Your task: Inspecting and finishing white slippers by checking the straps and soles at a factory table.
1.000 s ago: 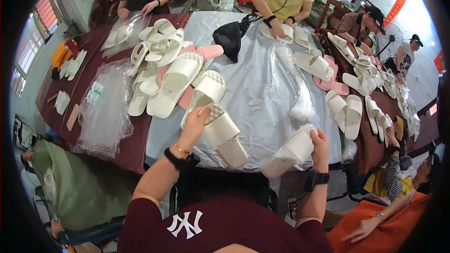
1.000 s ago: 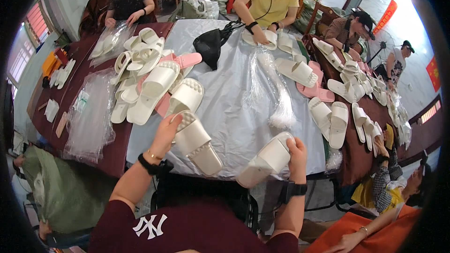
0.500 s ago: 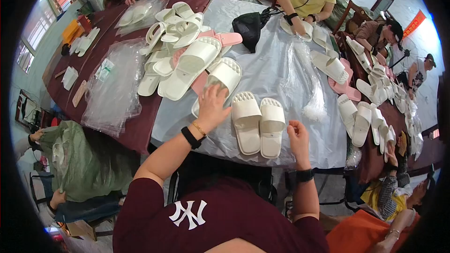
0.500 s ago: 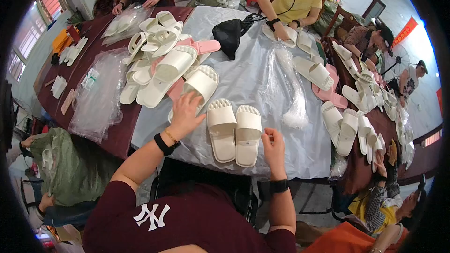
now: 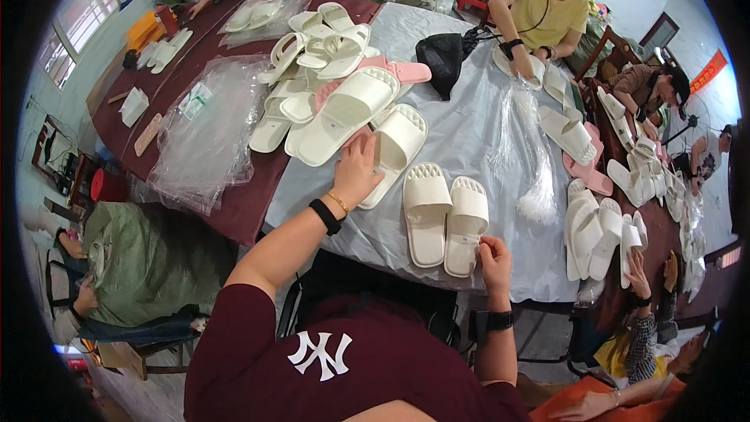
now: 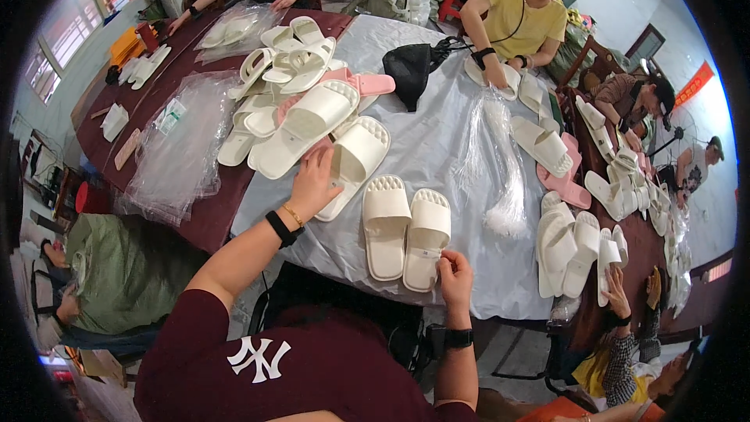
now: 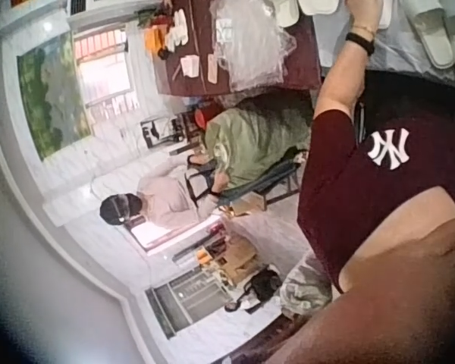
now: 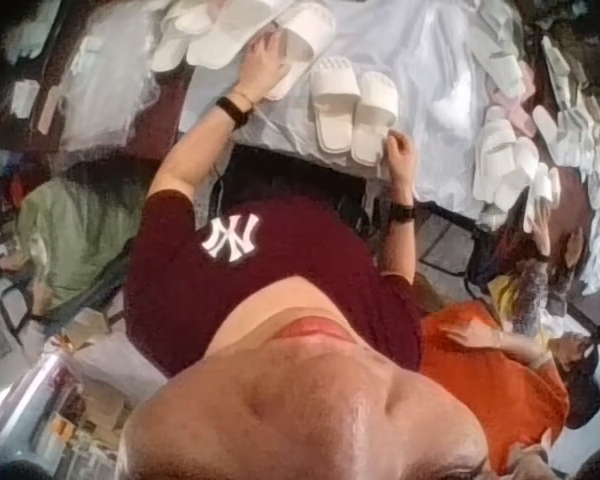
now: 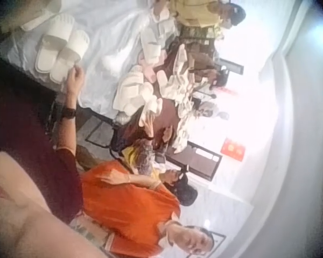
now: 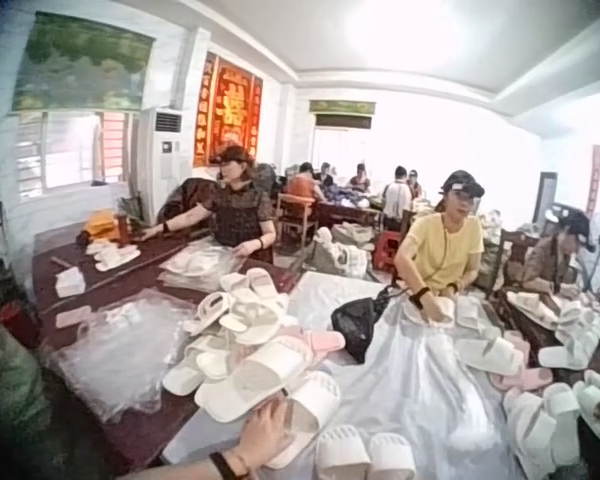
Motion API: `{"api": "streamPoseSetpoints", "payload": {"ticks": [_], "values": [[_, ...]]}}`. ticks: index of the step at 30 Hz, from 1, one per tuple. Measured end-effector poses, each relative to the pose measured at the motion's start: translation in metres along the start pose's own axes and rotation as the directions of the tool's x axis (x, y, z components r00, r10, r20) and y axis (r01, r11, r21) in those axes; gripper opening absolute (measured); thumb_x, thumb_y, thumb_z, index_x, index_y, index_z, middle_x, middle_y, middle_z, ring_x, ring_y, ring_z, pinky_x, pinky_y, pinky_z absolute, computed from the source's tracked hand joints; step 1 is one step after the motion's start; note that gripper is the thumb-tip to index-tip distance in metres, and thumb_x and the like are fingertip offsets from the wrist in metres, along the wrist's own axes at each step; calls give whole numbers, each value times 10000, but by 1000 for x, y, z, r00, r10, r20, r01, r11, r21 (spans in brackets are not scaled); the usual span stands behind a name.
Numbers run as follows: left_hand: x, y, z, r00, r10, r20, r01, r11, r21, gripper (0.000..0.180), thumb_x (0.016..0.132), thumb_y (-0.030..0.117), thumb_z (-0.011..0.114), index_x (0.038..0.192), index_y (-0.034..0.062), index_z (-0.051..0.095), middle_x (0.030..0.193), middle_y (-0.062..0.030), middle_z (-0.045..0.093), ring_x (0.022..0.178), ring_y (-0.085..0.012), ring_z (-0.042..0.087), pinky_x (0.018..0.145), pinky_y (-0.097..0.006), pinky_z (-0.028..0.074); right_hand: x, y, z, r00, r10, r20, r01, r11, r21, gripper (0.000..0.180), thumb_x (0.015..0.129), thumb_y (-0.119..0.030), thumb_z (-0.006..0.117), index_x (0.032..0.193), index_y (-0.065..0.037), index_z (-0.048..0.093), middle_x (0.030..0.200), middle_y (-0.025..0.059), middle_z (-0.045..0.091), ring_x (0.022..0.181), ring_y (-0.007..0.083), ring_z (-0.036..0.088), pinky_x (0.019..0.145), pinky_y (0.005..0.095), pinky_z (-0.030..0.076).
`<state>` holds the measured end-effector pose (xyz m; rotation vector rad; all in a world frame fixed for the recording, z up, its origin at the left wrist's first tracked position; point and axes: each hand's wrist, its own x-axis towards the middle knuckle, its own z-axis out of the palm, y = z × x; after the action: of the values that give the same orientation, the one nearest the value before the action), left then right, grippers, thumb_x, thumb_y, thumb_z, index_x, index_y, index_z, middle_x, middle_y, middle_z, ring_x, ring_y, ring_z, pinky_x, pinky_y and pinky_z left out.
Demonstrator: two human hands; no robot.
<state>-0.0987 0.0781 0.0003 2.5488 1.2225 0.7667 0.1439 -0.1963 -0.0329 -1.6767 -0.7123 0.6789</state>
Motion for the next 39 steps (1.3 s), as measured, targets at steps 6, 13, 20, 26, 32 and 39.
{"api": "streamPoseSetpoints", "payload": {"ticks": [6,13,20,26,32,39], "values": [[-6,10,-7,948,-232,219,240,971,-11,879,671,271,783,1377,79,297,1258,-220,447,1064,-418,522,799,-462,516,-3,2,1,999,21,33,-22,1000,14,135,904,-66,543,985,18,611,777,-4,592,657,58,524,580,199,420],[5,-6,6,946,-214,244,315,787,-531,360,710,216,757,976,-3,650,852,-168,671,805,-322,655,719,-393,508,-7,6,-5,999,35,-27,-33,999,39,142,900,-91,556,969,16,620,753,-4,588,645,62,523,575,206,419],[42,-70,-24,983,-172,-56,145,933,-329,472,787,321,705,1058,-49,594,956,-243,637,879,-380,606,799,-424,469,-2,-1,5,992,-84,-94,53,957,-286,221,851,-164,585,968,7,663,819,122,673,729,160,620,671,304,496],[106,-126,-74,988,-145,45,148,852,-502,357,860,231,663,1027,-77,598,925,-139,656,788,-212,576,753,-342,467,-5,1,2,991,-68,-117,44,979,-197,236,840,-177,577,976,-7,666,847,121,682,761,179,635,702,312,505],[140,-194,-78,909,-305,-284,346,932,108,514,818,292,695,1154,-77,574,1098,-243,629,1007,-385,597,874,-406,453,-8,4,0,988,-81,-128,58,983,-173,226,835,-162,567,975,-17,667,837,111,679,764,152,628,700,300,506],[85,-147,-63,963,-144,-226,180,973,147,614,782,235,694,1277,-53,475,1272,-258,507,1168,-401,479,1007,-426,365,8,3,-43,947,-4,-321,-21,997,-74,179,848,-125,594,951,2,666,753,69,655,654,131,576,605,290,471]]}}
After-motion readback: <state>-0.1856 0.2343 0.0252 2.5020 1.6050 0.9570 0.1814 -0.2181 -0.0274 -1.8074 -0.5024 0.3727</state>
